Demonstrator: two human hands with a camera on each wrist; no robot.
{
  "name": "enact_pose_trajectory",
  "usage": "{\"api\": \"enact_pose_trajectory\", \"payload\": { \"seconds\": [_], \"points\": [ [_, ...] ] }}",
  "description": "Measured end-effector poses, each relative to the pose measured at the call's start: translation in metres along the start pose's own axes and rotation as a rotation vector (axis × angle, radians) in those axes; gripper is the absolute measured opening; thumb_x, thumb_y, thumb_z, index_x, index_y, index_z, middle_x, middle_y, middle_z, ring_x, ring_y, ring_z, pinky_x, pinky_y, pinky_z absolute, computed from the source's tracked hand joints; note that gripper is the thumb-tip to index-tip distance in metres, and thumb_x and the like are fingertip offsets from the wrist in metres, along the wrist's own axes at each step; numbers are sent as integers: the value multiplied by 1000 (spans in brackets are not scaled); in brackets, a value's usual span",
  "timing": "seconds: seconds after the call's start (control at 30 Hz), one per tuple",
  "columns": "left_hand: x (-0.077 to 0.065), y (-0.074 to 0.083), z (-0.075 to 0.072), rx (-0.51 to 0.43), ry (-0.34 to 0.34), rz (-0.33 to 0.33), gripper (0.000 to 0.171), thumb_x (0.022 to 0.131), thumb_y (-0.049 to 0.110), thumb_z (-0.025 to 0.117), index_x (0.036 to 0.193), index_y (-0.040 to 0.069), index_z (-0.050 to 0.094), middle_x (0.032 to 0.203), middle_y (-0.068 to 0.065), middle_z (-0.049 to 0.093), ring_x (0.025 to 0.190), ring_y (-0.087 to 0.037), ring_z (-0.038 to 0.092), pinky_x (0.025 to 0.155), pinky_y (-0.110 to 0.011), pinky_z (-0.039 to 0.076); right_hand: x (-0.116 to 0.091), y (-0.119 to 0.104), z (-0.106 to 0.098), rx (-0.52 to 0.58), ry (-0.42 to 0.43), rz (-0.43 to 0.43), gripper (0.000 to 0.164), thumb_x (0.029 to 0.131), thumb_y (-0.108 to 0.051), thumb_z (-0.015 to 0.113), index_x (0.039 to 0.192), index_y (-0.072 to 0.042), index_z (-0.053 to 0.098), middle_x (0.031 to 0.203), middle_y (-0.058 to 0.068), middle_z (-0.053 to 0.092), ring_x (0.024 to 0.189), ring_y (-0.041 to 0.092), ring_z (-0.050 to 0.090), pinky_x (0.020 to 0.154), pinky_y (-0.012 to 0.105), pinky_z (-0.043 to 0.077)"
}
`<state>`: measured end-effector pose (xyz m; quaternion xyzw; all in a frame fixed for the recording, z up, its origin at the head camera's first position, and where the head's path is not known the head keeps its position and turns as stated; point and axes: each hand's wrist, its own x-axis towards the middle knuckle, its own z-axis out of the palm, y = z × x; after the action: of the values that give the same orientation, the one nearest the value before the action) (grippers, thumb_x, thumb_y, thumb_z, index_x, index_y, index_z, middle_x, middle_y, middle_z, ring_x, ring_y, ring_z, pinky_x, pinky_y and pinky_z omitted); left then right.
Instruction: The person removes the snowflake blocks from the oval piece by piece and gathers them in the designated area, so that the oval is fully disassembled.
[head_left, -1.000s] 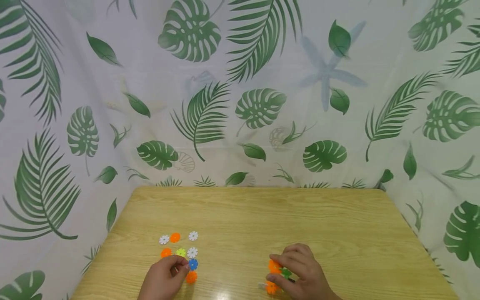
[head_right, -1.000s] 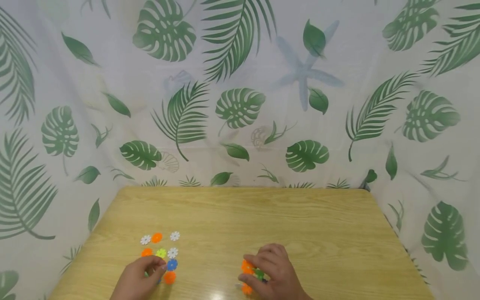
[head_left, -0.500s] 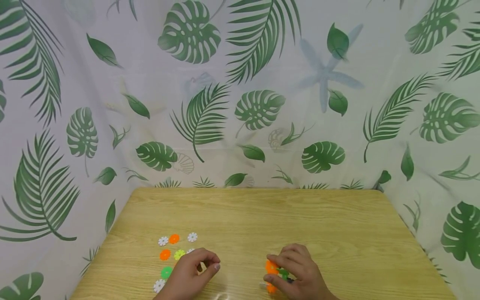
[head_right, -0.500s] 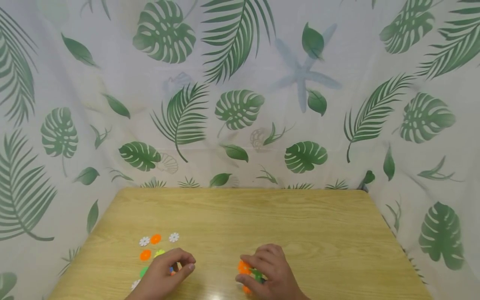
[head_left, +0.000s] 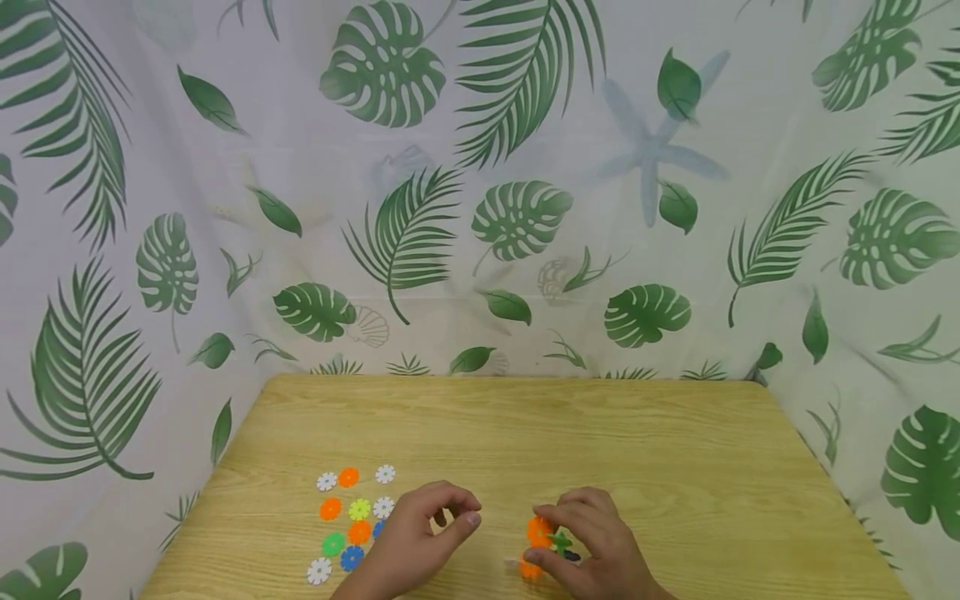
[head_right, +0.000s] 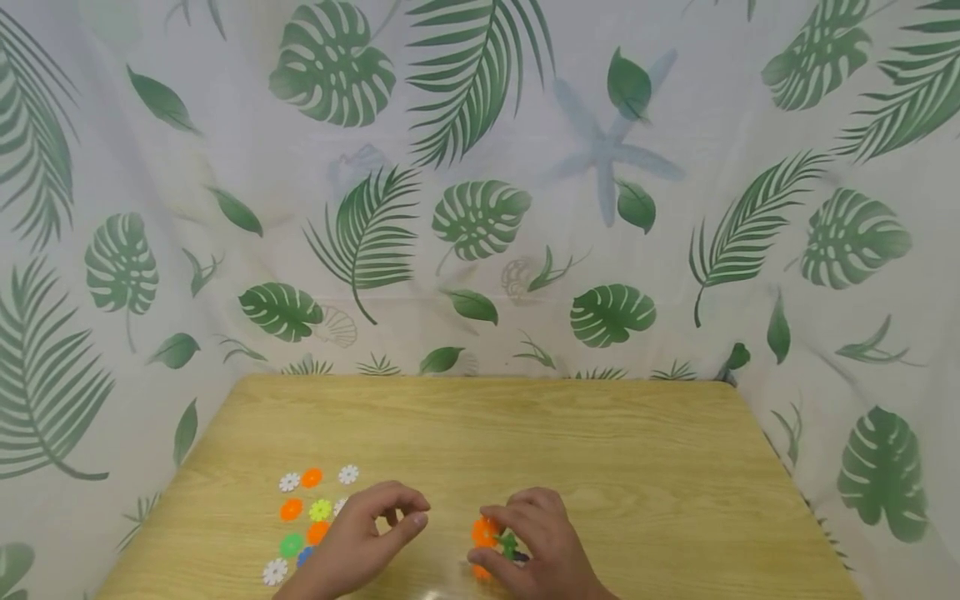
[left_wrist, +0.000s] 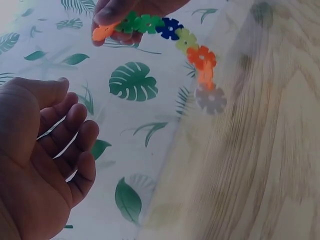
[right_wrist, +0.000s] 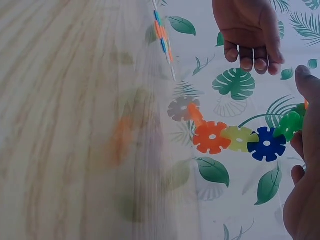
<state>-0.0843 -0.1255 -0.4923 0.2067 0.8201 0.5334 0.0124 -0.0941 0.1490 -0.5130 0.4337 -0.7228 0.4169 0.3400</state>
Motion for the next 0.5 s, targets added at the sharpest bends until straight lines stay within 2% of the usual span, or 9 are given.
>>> {"api": "enact_pose_trajectory", "payload": {
  "seconds": [0.2,0.5],
  "points": [
    [6,5,11,-91,-51,-27,13,104,35,66,108,27,75,101,9,72,90,-11,65,77,-30,54,2,0,1,-4,-7,5,40,92,-39,80,114,-7,74,90,-2,71,88,18,57,88,30,40],
    [14,16,24,-150,-89,-57,19,104,36,65,104,24,79,101,9,74,86,-9,64,76,-28,52,13,-1,7,9,34,-85,38,92,-38,81,110,-5,77,87,0,74,83,19,58,83,31,40]
  ]
}}
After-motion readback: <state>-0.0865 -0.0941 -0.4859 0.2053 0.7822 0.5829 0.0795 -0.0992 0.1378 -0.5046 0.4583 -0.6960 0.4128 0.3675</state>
